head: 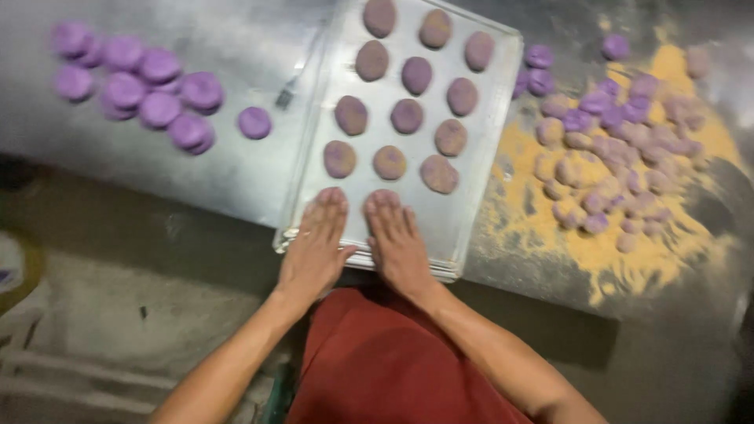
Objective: The recorder is shown placing small purple dough portions onto a metal baking tray, flattening them, and marking them with a fork.
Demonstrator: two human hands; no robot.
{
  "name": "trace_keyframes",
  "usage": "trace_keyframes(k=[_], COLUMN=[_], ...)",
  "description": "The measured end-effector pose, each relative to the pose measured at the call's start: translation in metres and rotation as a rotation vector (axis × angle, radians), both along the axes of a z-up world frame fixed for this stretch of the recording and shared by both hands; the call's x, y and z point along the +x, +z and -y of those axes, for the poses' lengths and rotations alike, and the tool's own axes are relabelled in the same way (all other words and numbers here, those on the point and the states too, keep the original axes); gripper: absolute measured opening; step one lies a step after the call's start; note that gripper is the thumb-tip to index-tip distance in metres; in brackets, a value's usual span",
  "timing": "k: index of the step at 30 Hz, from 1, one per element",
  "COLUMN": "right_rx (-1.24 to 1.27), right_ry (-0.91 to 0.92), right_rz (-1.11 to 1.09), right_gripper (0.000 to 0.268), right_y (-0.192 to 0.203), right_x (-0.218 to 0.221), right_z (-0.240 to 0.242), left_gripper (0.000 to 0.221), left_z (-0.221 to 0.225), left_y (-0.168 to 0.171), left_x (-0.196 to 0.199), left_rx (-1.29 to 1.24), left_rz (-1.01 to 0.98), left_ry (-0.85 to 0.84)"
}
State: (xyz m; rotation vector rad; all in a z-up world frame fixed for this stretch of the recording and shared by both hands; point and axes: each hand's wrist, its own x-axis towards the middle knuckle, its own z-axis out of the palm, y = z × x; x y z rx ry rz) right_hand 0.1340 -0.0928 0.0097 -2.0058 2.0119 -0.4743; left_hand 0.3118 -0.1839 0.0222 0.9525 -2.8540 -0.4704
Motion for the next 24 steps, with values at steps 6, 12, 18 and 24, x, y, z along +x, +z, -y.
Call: trace_keyframes(k=[6, 12, 18, 24], right_rx=[-0.08, -0.295, -0.184, -0.224], right_ry=[-0.014, -1.021, -1.041, -1.059], right_rz=[0.15, 0.346, -0.147, 0.816], right_gripper=[0.056, 0.027, 0.042, 0.03], right_y=[0.026, -0.024, -0.038, -0.089], right_x=[-0.024, -0.215, -0.288, -0.315], right_z=[0.001, -0.107, -0.141, -0.194], left_gripper=[0.074, 0.048, 0.034, 0.037], left_z=[0.014, -0.021, -0.094, -0.175], left_y=[0.017, 0.024, -0.02, -0.059], left_x=[-0.005, 0.023, 0.016, 0.042], left_rx=[0.055, 0.099, 0.132, 0.005], left_rz=[-0.176, -0.515, -0.686, -0.525], left_ry=[0.003, 0.302, 0.722, 0.82])
